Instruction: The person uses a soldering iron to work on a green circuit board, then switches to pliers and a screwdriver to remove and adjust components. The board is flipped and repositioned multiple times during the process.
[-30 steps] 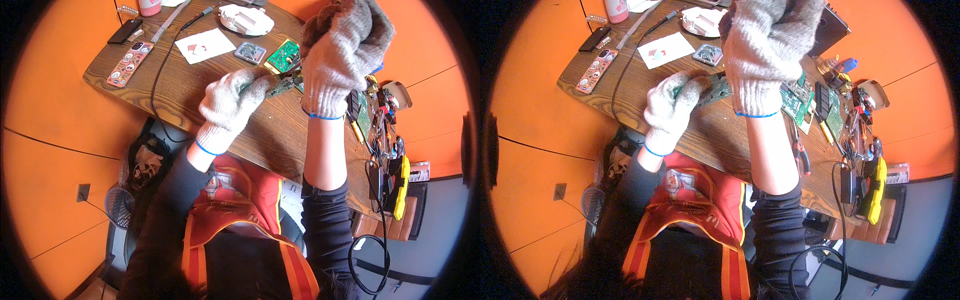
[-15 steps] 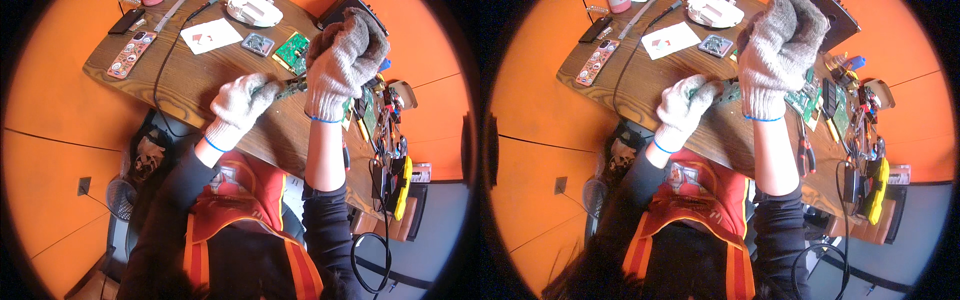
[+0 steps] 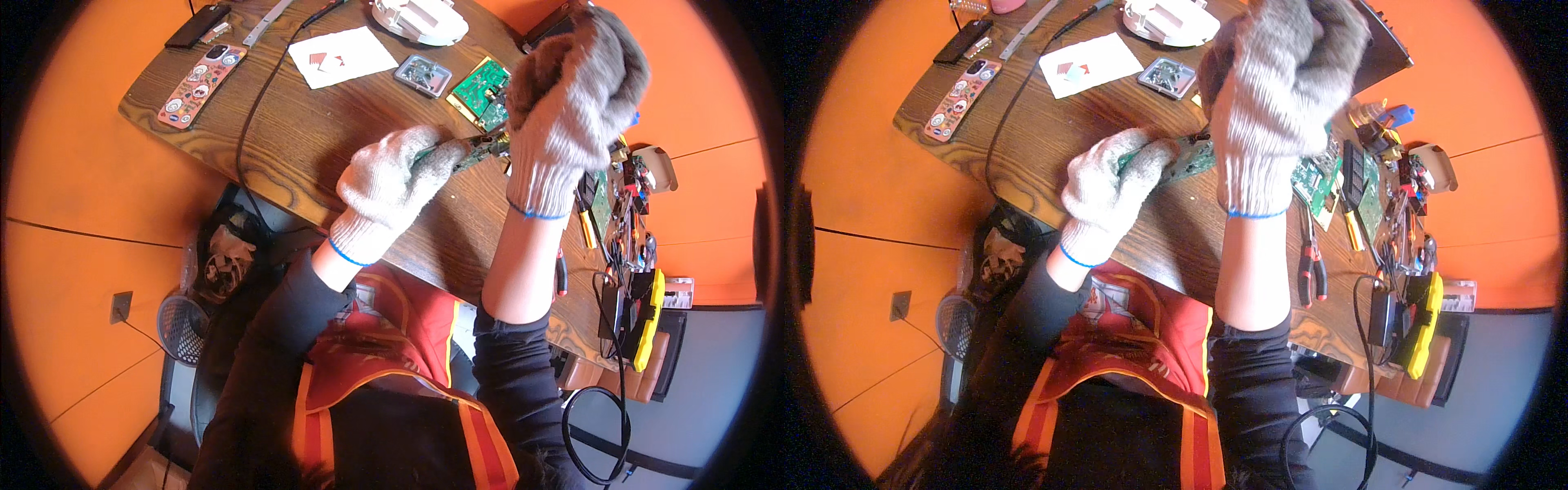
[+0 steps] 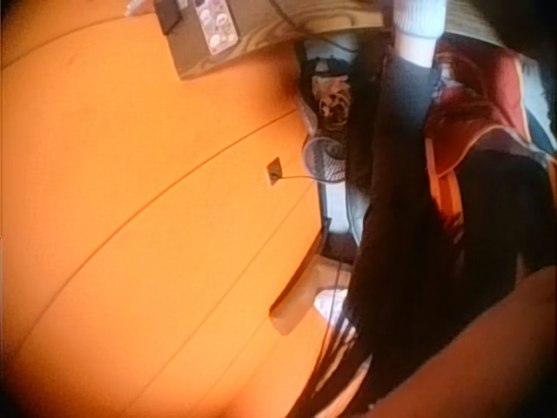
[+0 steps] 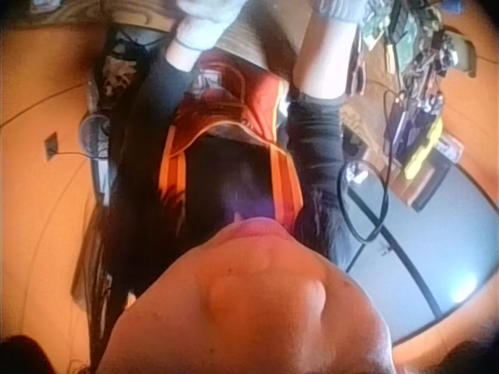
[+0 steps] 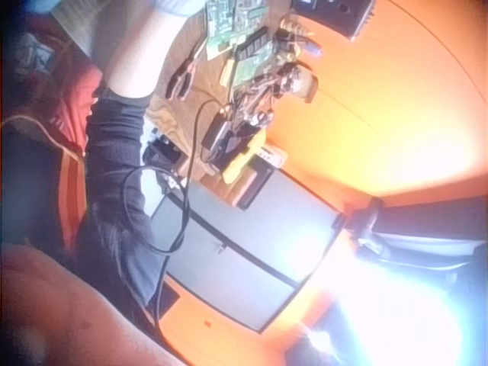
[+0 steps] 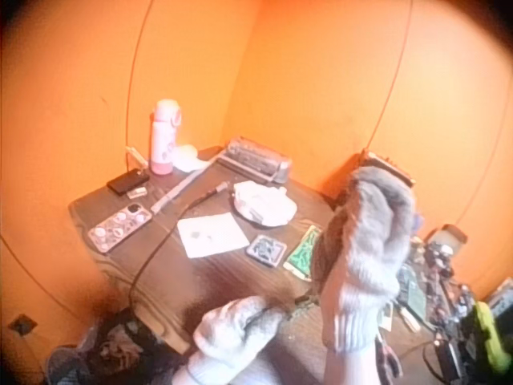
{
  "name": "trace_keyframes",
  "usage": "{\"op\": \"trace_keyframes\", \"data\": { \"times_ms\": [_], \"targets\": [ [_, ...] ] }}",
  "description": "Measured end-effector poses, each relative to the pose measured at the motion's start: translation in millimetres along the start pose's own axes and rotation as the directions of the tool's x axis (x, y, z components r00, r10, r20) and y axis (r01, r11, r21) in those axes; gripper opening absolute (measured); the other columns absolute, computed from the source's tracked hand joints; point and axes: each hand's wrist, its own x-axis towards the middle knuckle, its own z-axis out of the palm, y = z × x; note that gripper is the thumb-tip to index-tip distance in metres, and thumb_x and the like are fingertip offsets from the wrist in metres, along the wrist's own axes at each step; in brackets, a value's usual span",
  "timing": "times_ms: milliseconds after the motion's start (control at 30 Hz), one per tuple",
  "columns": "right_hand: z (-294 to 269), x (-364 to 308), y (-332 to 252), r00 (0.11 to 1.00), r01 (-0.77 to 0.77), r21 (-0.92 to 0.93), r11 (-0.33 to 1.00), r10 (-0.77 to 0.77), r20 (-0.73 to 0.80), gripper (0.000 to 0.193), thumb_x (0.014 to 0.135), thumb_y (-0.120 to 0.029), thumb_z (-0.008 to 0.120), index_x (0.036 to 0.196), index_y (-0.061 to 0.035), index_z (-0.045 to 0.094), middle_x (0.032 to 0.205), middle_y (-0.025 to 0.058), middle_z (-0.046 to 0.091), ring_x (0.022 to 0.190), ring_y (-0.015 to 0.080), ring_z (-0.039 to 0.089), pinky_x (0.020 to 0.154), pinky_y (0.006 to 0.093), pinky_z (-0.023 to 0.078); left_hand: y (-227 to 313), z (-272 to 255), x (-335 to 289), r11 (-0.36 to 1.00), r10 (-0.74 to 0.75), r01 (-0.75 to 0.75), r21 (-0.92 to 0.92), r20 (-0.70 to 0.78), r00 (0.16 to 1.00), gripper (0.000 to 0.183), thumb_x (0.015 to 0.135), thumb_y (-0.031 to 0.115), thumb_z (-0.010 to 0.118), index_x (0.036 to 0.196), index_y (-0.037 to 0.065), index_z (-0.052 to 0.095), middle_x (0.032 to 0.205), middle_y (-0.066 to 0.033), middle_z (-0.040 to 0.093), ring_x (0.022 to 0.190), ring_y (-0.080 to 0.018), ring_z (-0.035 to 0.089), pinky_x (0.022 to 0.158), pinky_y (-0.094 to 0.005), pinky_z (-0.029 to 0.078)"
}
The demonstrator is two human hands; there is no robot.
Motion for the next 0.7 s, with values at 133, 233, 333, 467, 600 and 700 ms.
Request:
{"op": "trace_keyframes", "data": {
  "times_ms": [133,233,333,467,600,700],
  "targets": [
    [-6.6,-15.9,-8.9,0.993,0.077,-0.106,0.991,-0.087,-0.085,0.016,0.094,-0.02,0.055,0.104,-0.0077,0.054,0.053,0.0074,0.047,0.032,0.0152,0.039,0.025,0.0258,0.026,-2.0,3.7,-1.4,0.992,-0.013,0.009,-0.123,-0.028,1.0,0.023,0.089,0.024,0.066,0.099,0.003,0.07,0.091,-0.0136,0.072,0.083,-0.0268,0.071,0.075,-0.0348,0.056],
    [-11.8,-29.1,-12.4,0.974,0.132,-0.249,0.959,-0.173,-0.15,0.017,0.095,-0.021,0.053,0.106,-0.0091,0.051,0.052,0.0083,0.045,0.033,0.016,0.039,0.027,0.0269,0.027,-5.0,5.3,-1.5,0.997,-0.022,0.022,-0.08,-0.004,1.0,0.02,0.09,0.021,0.063,0.097,0.003,0.071,0.09,-0.0124,0.073,0.083,-0.0255,0.071,0.075,-0.0336,0.056],
    [-18.1,-45.7,-12.1,0.957,0.189,-0.257,0.948,-0.237,-0.17,0.017,0.095,-0.021,0.053,0.107,-0.0094,0.051,0.057,0.0104,0.047,0.038,0.0189,0.042,0.031,0.0294,0.031,-9.9,7.5,1.0,0.986,0.123,-0.132,-0.103,-0.087,0.989,0.019,0.088,0.017,0.063,0.098,0.003,0.071,0.093,-0.0132,0.072,0.085,-0.027,0.071,0.079,-0.0346,0.055],
    [-30.4,-67.2,-5.9,0.928,0.305,-0.246,0.92,-0.346,-0.141,0.018,0.095,-0.021,0.053,0.109,-0.0099,0.05,0.062,0.0132,0.05,0.044,0.0227,0.047,0.037,0.0327,0.037,-16.5,8.4,2.6,0.911,0.399,-0.391,0.128,-0.045,0.916,0.017,0.083,0.007,0.063,0.099,0.005,0.071,0.098,-0.0123,0.071,0.092,-0.0287,0.068,0.083,-0.0358,0.054],
    [-44.0,-78.0,0.3,0.883,0.441,-0.19,0.877,-0.462,-0.087,0.019,0.095,-0.021,0.052,0.111,-0.0103,0.05,0.068,0.0159,0.053,0.051,0.0265,0.051,0.042,0.036,0.043,-15.7,10.5,-1.7,0.905,0.426,-0.424,0.033,-0.05,0.904,0.016,0.085,0.006,0.061,0.097,0.004,0.072,0.095,-0.0125,0.071,0.089,-0.0257,0.068,0.081,-0.0347,0.054],
    [-51.4,-81.4,2.9,0.849,0.518,-0.135,0.844,-0.527,-0.038,0.02,0.095,-0.021,0.052,0.112,-0.0107,0.049,0.073,0.018,0.056,0.056,0.0294,0.055,0.047,0.0385,0.047,-13.2,11.8,-3.1,0.977,0.188,-0.192,-0.09,-0.049,0.981,0.019,0.089,0.015,0.062,0.097,0.001,0.072,0.09,-0.0109,0.072,0.081,-0.0191,0.068,0.076,-0.0314,0.053]
  ]
}}
